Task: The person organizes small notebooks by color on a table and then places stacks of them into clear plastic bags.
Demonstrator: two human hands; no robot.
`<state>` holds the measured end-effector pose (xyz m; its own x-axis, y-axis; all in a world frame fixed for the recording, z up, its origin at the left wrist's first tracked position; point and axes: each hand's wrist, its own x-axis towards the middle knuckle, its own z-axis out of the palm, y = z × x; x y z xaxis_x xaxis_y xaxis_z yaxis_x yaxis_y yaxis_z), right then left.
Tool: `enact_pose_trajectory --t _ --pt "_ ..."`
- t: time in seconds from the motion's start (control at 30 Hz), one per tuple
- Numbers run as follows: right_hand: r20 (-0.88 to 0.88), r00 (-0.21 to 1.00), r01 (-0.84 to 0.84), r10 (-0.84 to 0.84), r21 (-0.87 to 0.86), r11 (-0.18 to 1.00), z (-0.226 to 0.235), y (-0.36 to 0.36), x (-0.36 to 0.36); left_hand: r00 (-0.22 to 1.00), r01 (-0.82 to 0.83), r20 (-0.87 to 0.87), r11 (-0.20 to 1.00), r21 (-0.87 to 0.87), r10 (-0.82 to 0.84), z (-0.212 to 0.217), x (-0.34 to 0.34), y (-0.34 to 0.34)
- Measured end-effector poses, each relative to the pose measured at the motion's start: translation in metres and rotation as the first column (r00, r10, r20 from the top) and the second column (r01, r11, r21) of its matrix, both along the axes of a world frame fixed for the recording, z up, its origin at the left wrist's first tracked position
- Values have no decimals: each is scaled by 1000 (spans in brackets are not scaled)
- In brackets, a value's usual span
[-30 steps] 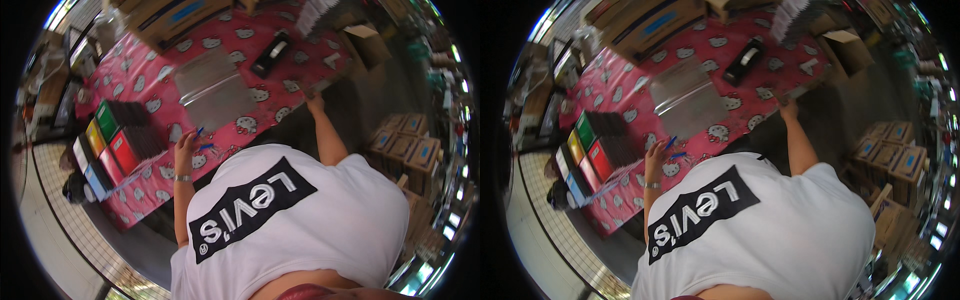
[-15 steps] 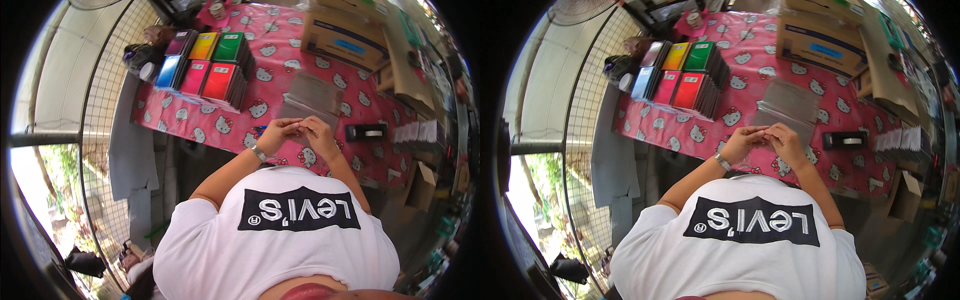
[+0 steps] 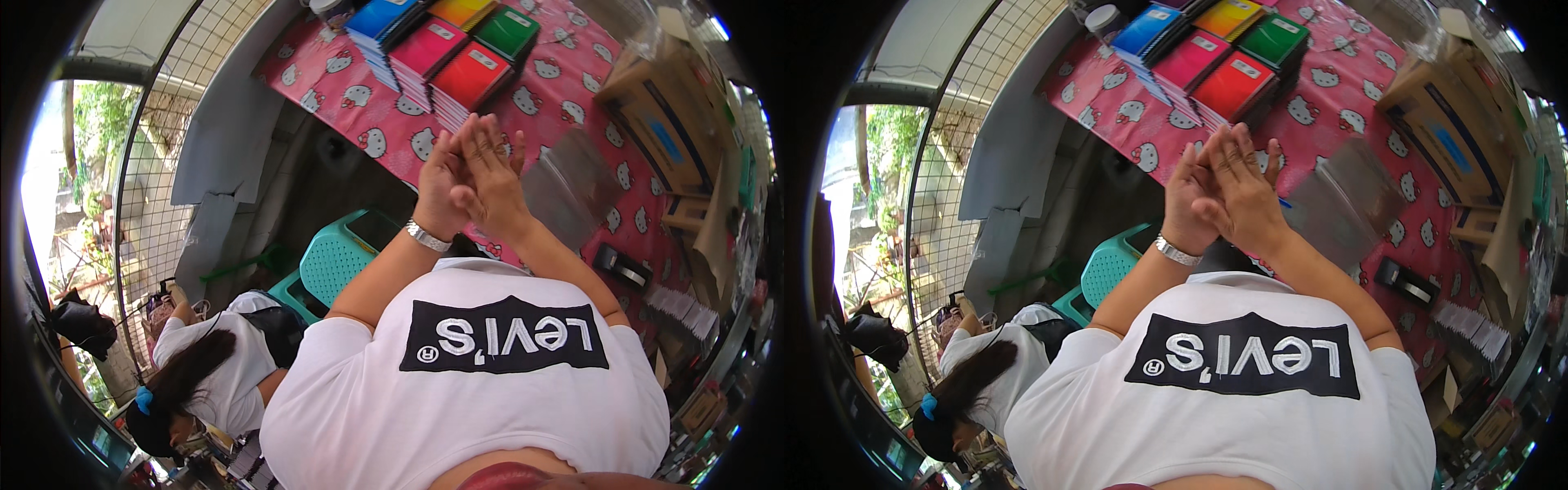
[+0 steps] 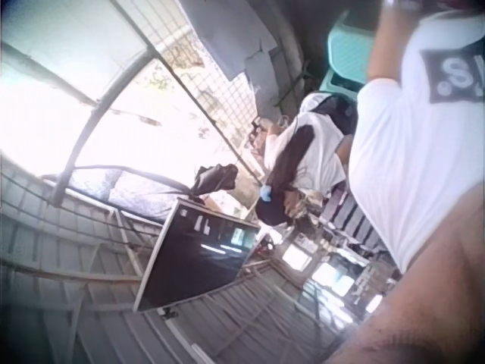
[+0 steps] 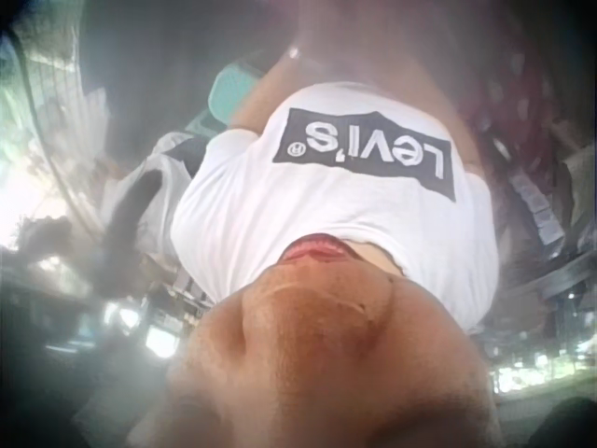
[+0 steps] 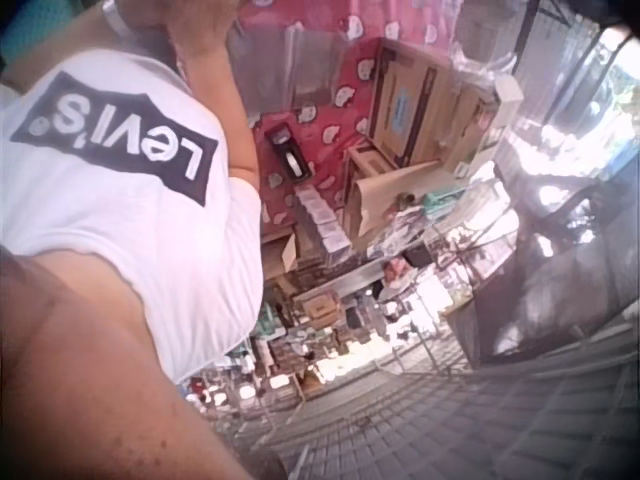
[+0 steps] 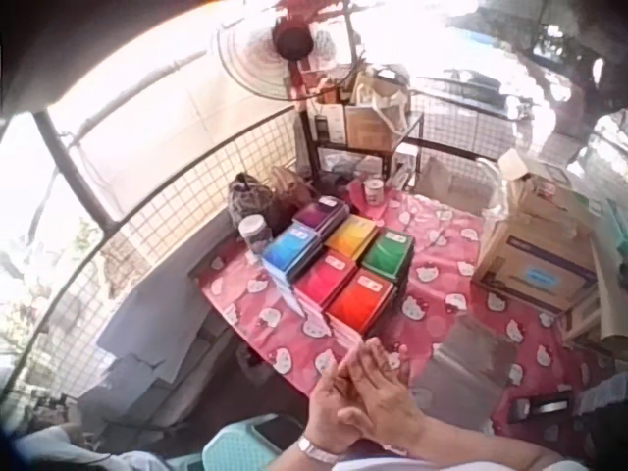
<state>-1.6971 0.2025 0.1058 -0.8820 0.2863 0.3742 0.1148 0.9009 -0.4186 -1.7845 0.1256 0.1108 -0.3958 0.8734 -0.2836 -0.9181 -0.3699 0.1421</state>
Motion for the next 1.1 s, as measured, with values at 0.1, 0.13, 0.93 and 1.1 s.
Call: enact_pose_trajectory --t 0.1,0.13,0.93,1.1 --pt "68 959 -275 276 -25 961 -3 -23 -32 970 -116 -218 993 -24 108 -9 -53 -23" --pt "104 948 -302 301 -10 953 -7 -27 -47 967 -149 -218 986 -79 128 -10 -65 -29" --pt "278 832 -187 480 -675 714 -62 -25 -161 865 -481 -366 365 -797 343 -341 -479 -245" --pt "430 846 62 314 -665 744 -59 -10 -126 901 -397 -378 53 -916 214 -371 -510 -235"
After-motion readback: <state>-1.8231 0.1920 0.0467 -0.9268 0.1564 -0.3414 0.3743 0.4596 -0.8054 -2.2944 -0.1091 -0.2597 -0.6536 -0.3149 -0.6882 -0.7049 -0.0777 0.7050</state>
